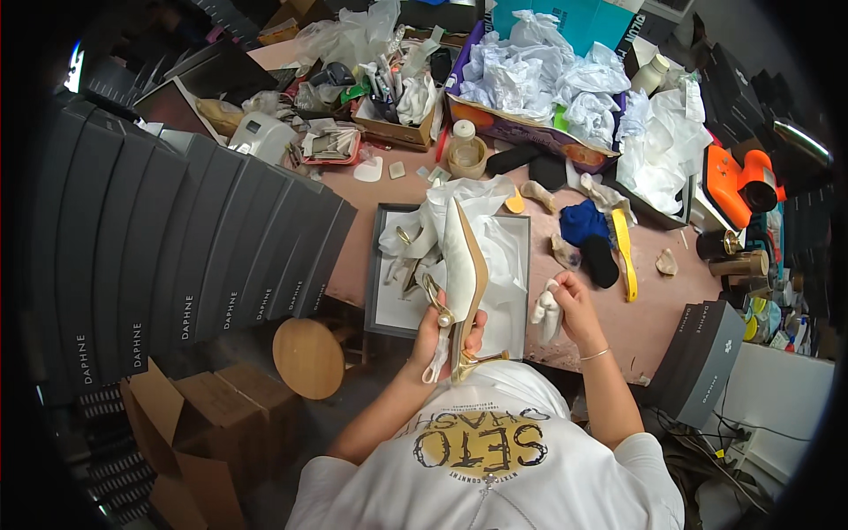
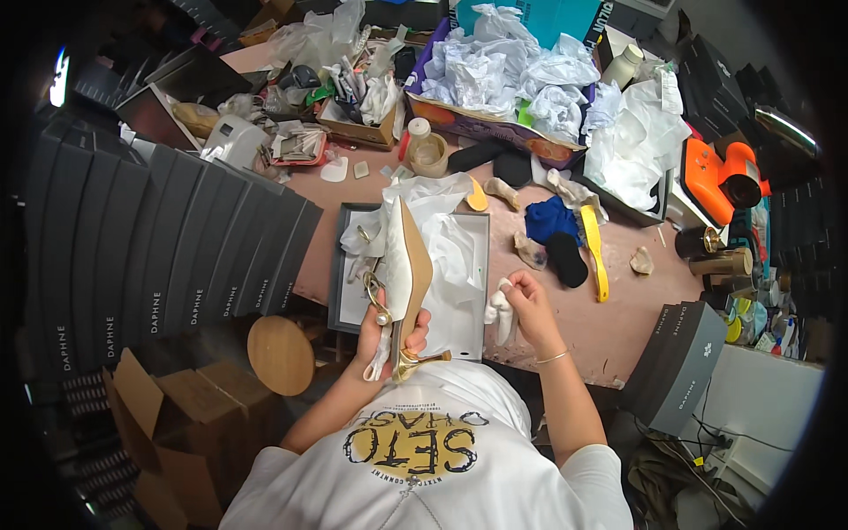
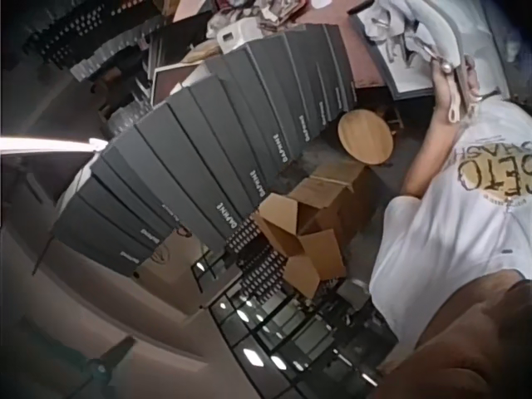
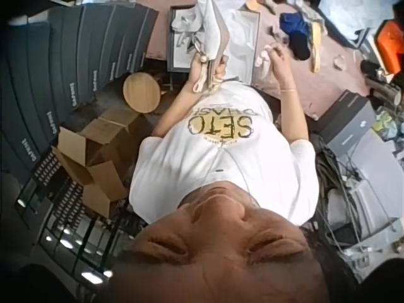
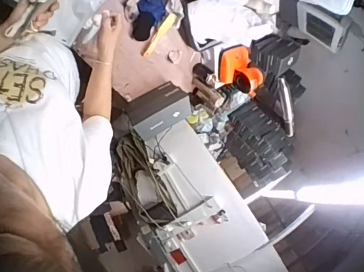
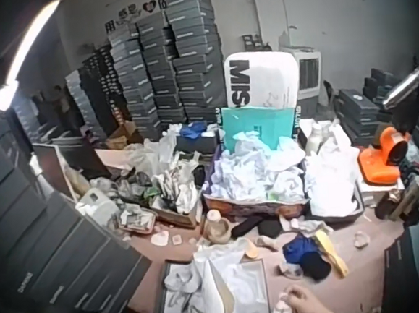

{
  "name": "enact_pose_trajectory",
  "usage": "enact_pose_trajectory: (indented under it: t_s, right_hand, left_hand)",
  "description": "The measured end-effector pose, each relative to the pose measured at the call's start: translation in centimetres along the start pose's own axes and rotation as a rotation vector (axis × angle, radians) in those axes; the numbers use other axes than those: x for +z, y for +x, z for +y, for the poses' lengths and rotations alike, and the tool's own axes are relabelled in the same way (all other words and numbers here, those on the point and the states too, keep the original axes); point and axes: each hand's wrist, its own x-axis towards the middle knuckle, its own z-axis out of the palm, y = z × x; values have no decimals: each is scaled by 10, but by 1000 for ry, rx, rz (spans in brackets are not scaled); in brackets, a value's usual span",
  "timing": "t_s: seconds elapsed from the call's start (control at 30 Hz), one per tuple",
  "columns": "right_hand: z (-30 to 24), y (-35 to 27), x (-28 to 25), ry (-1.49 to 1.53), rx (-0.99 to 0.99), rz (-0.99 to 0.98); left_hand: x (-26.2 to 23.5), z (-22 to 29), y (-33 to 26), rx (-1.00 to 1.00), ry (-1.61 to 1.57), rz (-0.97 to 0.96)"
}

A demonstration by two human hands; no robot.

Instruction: Cleaning and packing high-heeled shoes into boxes.

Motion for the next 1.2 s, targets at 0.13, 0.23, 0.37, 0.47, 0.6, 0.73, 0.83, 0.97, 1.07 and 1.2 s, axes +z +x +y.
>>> enact_pose_trajectory:
  t_s: [0.13,0.23,0.37,0.47,0.6,0.73,0.83,0.97,1.07,1.2]
  right_hand:
    - [-25,33,31,47,-69,-46]
    - [-60,76,61,-131,-211,-43]
    - [-99,153,94,-622,-445,-55]
    - [-109,196,128,-754,-808,22]
    - [-109,243,136,-1165,-1069,-1]
    - [-86,258,130,-1227,-1009,-29]
    - [-71,252,129,-1255,-1042,36]
    - [-60,258,124,-1207,-1008,-2]
    - [-61,269,115,-1097,-984,26]
    - [-77,244,91,-828,-994,433]
  left_hand:
    - [-5,9,10,-12,8,-16]
    - [-11,17,12,-30,7,13]
    - [-15,27,17,-13,-46,50]
    - [-22,33,20,-34,-120,1]
    - [-30,36,26,10,-141,51]
    - [-33,41,33,10,-158,66]
    - [-38,40,36,4,-187,81]
    - [-34,41,41,57,-227,35]
    - [-26,38,41,135,-230,7]
    - [-23,40,37,198,-171,-109]
